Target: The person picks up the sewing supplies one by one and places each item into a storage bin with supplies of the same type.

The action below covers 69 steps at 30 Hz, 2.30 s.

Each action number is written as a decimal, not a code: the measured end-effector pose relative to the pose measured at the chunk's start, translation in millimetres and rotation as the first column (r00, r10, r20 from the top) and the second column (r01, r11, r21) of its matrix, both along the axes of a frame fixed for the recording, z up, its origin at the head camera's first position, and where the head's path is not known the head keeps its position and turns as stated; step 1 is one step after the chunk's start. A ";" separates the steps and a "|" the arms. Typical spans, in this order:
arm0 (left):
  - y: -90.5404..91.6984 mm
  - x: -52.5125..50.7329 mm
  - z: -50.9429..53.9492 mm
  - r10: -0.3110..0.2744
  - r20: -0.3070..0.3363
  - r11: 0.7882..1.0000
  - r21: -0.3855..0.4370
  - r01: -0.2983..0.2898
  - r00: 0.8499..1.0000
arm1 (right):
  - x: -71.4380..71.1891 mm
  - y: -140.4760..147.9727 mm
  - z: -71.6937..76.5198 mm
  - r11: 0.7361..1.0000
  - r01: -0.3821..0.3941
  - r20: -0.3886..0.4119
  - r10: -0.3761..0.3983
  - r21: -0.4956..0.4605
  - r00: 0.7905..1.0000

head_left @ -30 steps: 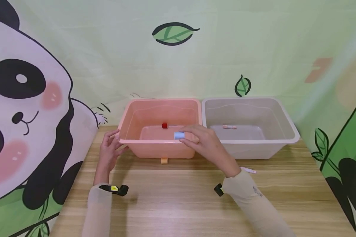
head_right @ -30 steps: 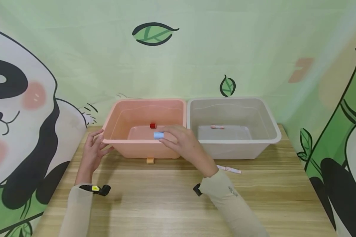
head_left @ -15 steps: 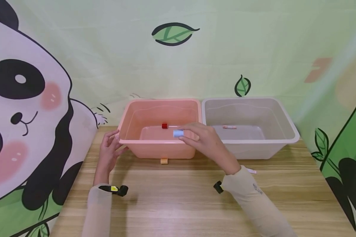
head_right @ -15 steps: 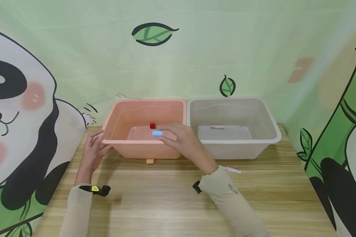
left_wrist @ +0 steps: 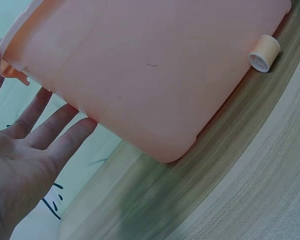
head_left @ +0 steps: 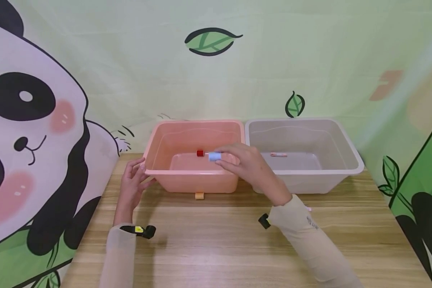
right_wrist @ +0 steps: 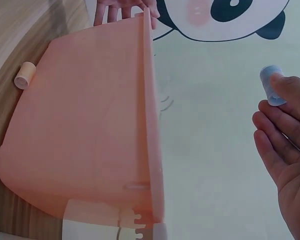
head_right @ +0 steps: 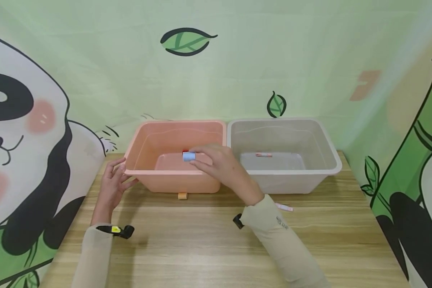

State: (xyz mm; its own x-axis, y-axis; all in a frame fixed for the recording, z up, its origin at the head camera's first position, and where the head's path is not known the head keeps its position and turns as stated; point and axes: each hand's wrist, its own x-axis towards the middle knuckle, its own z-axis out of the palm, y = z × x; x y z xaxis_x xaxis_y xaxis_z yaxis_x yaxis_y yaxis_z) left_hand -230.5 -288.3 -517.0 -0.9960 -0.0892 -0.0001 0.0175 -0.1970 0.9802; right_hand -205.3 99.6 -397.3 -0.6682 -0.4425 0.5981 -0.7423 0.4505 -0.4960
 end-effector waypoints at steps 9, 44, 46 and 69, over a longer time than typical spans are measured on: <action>-0.4 -0.1 -1.5 -0.001 -0.006 1.000 0.004 0.001 1.000 | -6.9 0.1 6.5 1.000 0.016 -0.003 -0.016 0.026 1.000; -2.3 -3.3 -2.4 -0.013 0.016 1.000 -0.021 0.014 1.000 | -49.1 7.4 47.1 0.997 0.058 0.143 -0.066 0.058 0.988; -2.4 -3.3 -2.6 -0.009 0.016 1.000 -0.026 0.010 1.000 | -53.0 8.3 48.5 0.997 0.058 0.135 -0.066 0.057 0.989; -3.1 -3.5 -3.6 -0.018 0.006 1.000 -0.013 0.018 1.000 | -100.2 4.9 50.0 0.991 0.060 0.257 -0.089 0.118 0.962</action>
